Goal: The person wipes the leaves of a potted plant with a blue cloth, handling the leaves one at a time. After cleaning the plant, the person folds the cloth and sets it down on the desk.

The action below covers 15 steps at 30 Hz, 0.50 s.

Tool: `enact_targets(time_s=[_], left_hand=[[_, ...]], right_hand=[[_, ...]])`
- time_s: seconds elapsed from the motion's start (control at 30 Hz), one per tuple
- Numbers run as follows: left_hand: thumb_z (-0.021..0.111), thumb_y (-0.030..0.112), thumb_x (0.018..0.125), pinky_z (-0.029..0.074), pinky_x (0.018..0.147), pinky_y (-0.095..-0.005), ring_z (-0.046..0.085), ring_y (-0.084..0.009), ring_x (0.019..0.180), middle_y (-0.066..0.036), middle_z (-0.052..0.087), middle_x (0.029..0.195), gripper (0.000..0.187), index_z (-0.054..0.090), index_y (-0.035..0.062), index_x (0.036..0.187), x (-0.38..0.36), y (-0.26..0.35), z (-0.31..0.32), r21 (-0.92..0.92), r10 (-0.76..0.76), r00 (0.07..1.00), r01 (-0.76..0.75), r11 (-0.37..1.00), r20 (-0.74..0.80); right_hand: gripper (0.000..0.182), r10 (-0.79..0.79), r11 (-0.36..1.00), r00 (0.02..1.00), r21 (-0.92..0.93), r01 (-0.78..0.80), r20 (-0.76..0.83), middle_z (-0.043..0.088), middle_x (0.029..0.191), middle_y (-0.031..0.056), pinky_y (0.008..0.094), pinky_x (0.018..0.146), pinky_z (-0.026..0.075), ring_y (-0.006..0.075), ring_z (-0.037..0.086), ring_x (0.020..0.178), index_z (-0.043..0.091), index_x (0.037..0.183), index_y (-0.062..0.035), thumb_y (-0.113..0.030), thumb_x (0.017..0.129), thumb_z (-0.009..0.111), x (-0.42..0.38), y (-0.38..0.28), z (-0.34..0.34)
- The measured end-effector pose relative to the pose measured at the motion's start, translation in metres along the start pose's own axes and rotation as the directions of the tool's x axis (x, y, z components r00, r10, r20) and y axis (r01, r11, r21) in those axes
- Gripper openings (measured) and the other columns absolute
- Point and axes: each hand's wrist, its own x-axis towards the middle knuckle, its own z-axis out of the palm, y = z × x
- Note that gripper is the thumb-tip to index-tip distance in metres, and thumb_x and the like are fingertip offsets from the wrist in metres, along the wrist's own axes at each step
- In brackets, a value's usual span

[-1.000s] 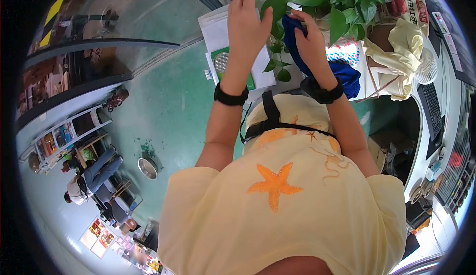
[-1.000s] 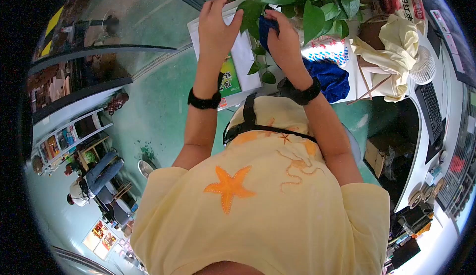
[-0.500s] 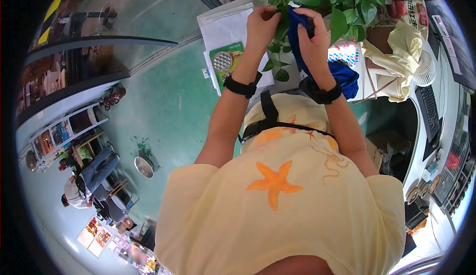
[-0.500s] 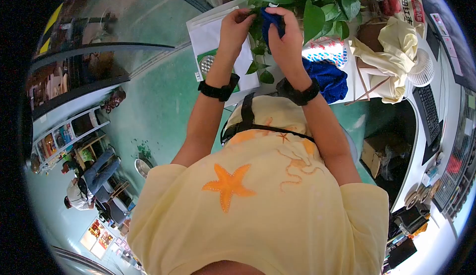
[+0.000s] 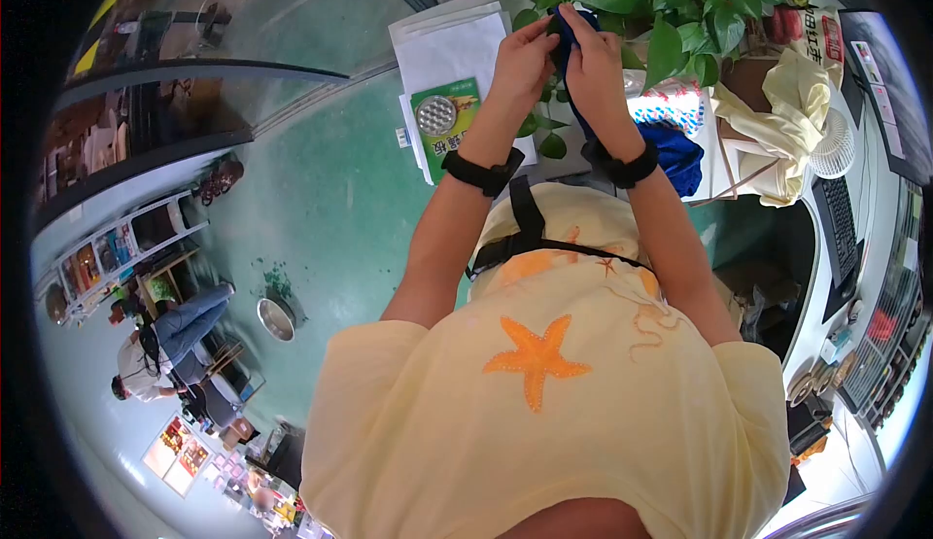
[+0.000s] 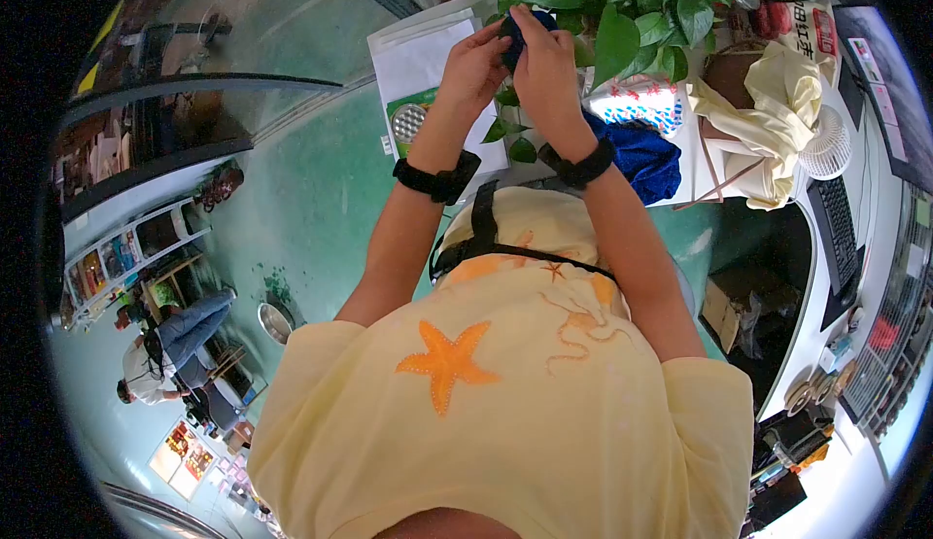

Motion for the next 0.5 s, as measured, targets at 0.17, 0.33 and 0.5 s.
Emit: enact_targets(time_s=[0.17,0.33,0.5], left_hand=[[0.051,0.005,0.087,0.045,0.061,-0.0266,0.056,-0.0139,0.074,-0.006,0.058,0.088,0.03,0.051,-0.0017,0.116,-0.003,0.004,-0.002,-0.022,0.005,1.0,-0.005,1.0,-0.012],[0.046,0.02,0.091,0.046,0.073,-0.0299,0.055,-0.0163,0.081,-0.007,0.059,0.09,0.033,0.051,-0.0011,0.117,-0.002,0.006,-0.002,-0.272,-0.001,0.998,0.02,0.962,0.069],[0.045,0.025,0.092,0.046,0.079,-0.0306,0.056,-0.019,0.084,-0.008,0.059,0.092,0.038,0.048,-0.0014,0.119,-0.007,0.022,0.002,-0.356,0.009,0.994,0.031,0.934,0.11]], right_hand=[[0.052,0.045,0.997,0.999,0.066,-0.045,0.001,0.05,0.126,0.0116,0.0384,0.08,0.042,0.0335,0.047,0.085,0.048,0.122,-0.005,0.007,0.071,0.047,-0.003,-0.006,0.004],[0.055,0.032,0.998,0.999,0.056,-0.032,-0.001,0.048,0.128,0.0095,0.0368,0.078,0.042,0.0322,0.047,0.081,0.048,0.123,-0.0063,0.008,0.07,0.047,-0.02,-0.019,0.002],[0.057,-0.016,0.997,0.99,0.078,0.005,0.138,0.048,0.128,0.011,0.0357,0.077,0.042,0.0308,0.047,0.079,0.049,0.122,-0.0083,0.009,0.068,0.049,-0.033,-0.026,-0.013]])
